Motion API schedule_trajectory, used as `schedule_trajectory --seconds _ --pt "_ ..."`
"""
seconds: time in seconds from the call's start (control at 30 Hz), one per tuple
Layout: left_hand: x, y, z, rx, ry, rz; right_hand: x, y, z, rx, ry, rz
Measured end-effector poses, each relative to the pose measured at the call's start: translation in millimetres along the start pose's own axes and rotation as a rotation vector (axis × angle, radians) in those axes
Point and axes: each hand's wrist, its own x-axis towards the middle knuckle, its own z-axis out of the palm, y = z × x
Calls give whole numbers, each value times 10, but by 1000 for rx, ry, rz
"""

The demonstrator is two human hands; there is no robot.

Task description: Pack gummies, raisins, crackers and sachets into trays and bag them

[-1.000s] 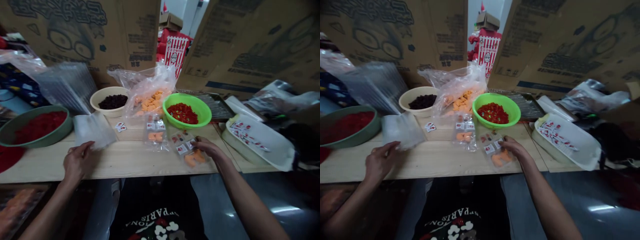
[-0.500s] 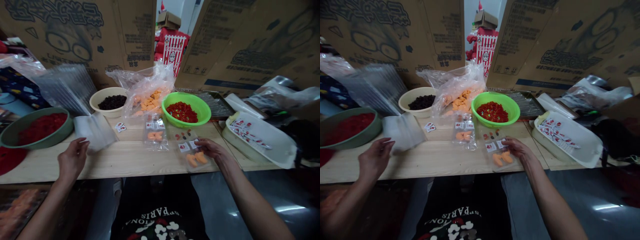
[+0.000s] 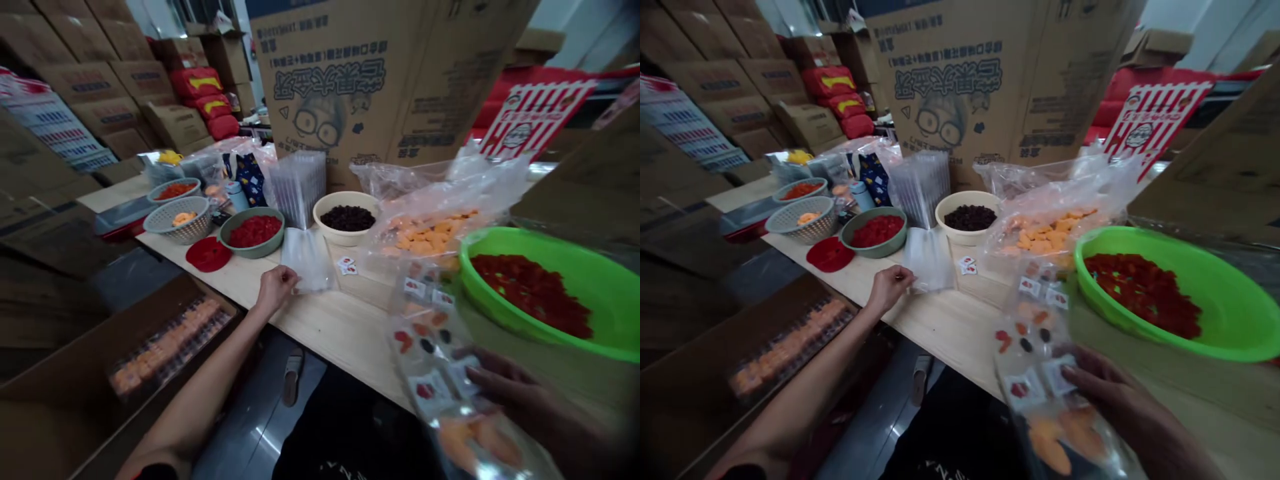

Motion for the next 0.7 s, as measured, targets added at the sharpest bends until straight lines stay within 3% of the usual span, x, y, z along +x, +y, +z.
schedule_trajectory --seconds 0.17,0.3,0.5,0.7 --pt "2 8 61 -250 26 -146 689 -178 922 68 -368 5" --pt "-21 -22 66 -213 63 -48 1085 -173 1348 57 -538 78" --pt "-97 -76 6 67 -24 369 1264 -308 1652 -24 -617 172" --pt "-180 -23 -176 89 -178 712 1388 -435 1703 -48 -612 171"
